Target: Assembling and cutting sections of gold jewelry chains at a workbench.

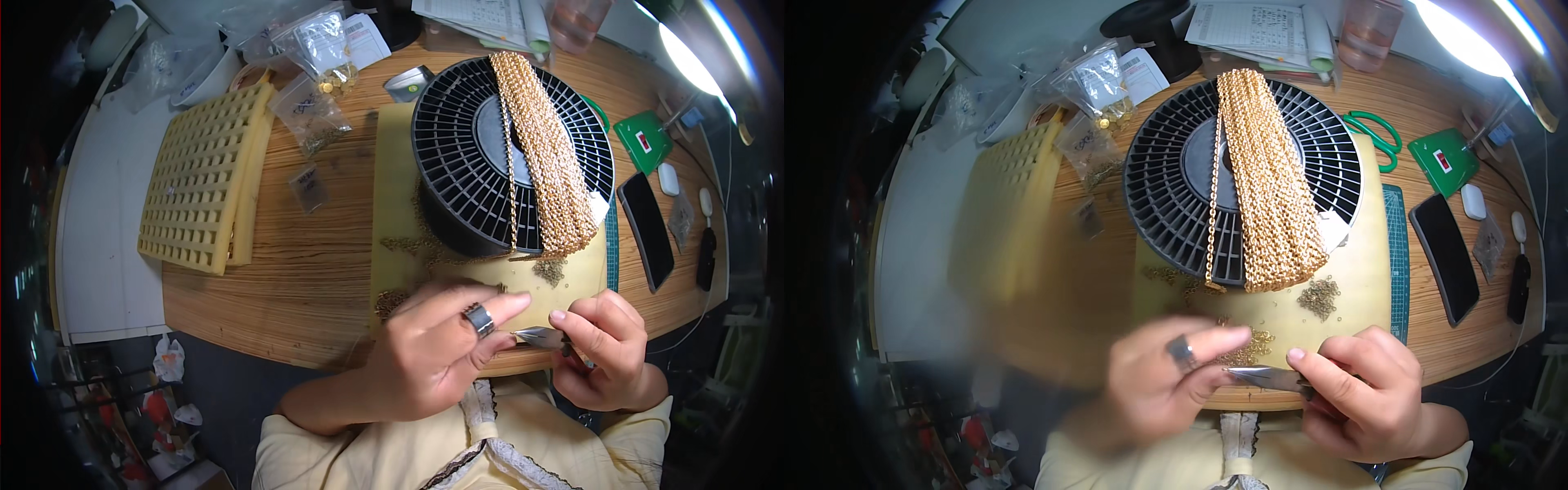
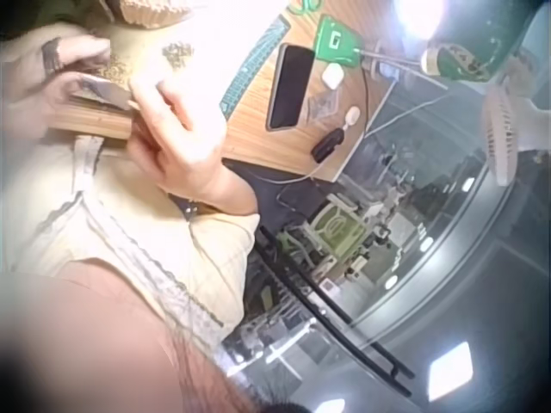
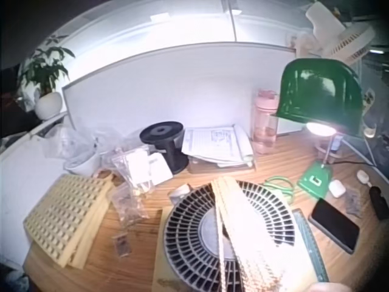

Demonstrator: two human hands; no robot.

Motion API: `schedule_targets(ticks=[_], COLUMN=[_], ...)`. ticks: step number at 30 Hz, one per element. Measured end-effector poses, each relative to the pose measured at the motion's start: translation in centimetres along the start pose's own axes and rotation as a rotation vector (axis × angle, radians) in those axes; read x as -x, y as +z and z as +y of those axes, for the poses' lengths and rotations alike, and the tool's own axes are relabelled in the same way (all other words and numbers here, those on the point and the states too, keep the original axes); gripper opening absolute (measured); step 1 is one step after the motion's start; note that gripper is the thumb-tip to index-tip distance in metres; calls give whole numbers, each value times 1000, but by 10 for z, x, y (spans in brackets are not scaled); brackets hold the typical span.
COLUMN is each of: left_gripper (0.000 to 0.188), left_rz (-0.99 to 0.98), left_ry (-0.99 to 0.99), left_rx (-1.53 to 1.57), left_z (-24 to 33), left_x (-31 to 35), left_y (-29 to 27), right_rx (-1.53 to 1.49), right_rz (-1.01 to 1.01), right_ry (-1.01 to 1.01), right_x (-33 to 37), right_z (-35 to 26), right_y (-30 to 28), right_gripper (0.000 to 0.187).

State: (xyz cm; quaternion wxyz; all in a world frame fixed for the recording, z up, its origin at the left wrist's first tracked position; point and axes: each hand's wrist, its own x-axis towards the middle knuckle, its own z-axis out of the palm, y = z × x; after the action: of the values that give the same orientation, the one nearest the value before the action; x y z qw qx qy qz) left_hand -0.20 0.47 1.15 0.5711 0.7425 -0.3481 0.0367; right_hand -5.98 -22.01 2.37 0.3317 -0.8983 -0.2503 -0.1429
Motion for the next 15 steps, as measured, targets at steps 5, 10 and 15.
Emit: schedule_targets(ticks=[5, 10, 15], left_gripper=[47, 51, 41], left_rz=[-39, -36, -11], left_ry=[108, 158, 203], left_rx=[-286, -428, -481], left_z=[-1, -4, -4], left_x=[0, 3, 3], left_y=[3, 3, 4], right_rx=[-14, -16, 245], right_rz=[-25, -58, 18], right_ry=[2, 25, -70], right_x=[-1, -2, -3], right_z=[-1, -2, -4], right_y=[-1, -4, -3], right_gripper=[58, 58, 57])
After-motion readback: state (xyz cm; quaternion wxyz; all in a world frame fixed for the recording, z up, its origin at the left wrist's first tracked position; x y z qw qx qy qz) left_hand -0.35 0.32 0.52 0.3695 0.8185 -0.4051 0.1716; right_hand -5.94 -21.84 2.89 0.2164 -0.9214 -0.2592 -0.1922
